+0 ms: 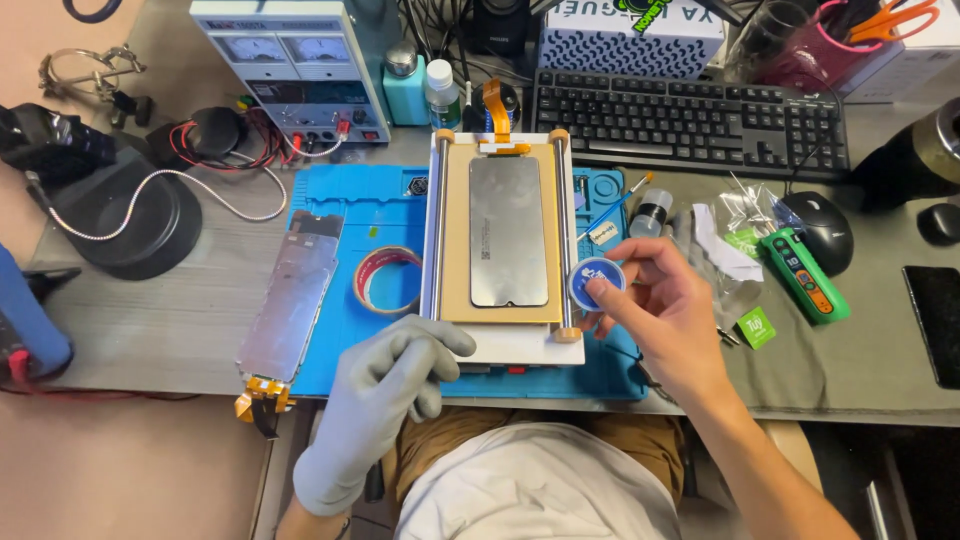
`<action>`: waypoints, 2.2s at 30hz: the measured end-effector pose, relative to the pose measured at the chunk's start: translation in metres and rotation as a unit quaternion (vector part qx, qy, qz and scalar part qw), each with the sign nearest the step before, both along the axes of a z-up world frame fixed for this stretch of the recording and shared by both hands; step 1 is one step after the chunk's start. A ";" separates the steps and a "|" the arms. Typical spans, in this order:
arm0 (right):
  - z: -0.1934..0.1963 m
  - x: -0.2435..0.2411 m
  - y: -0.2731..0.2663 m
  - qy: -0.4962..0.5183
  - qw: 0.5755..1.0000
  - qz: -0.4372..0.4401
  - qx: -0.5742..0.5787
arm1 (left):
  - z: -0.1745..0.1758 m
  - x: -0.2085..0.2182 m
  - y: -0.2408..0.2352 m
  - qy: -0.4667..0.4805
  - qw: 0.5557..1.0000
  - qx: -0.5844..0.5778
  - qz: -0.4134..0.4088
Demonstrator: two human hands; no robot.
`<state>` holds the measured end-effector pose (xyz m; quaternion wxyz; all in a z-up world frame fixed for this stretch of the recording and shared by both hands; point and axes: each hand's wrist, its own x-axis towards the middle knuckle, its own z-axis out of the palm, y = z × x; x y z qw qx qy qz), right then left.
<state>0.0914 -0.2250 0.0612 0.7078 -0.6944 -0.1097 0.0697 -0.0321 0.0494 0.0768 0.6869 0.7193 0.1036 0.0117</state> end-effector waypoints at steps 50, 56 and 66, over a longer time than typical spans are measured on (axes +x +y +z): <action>-0.028 0.020 0.021 -0.298 0.943 -0.074 -0.125 | -0.002 0.004 -0.024 -0.267 0.800 0.538 -0.006; -0.026 0.031 0.025 -0.248 0.960 -0.084 -0.099 | 0.005 0.008 -0.032 -0.324 0.791 0.519 0.006; -0.028 0.033 0.023 -0.290 0.948 -0.080 -0.103 | 0.011 0.015 -0.024 -0.317 0.817 0.482 -0.003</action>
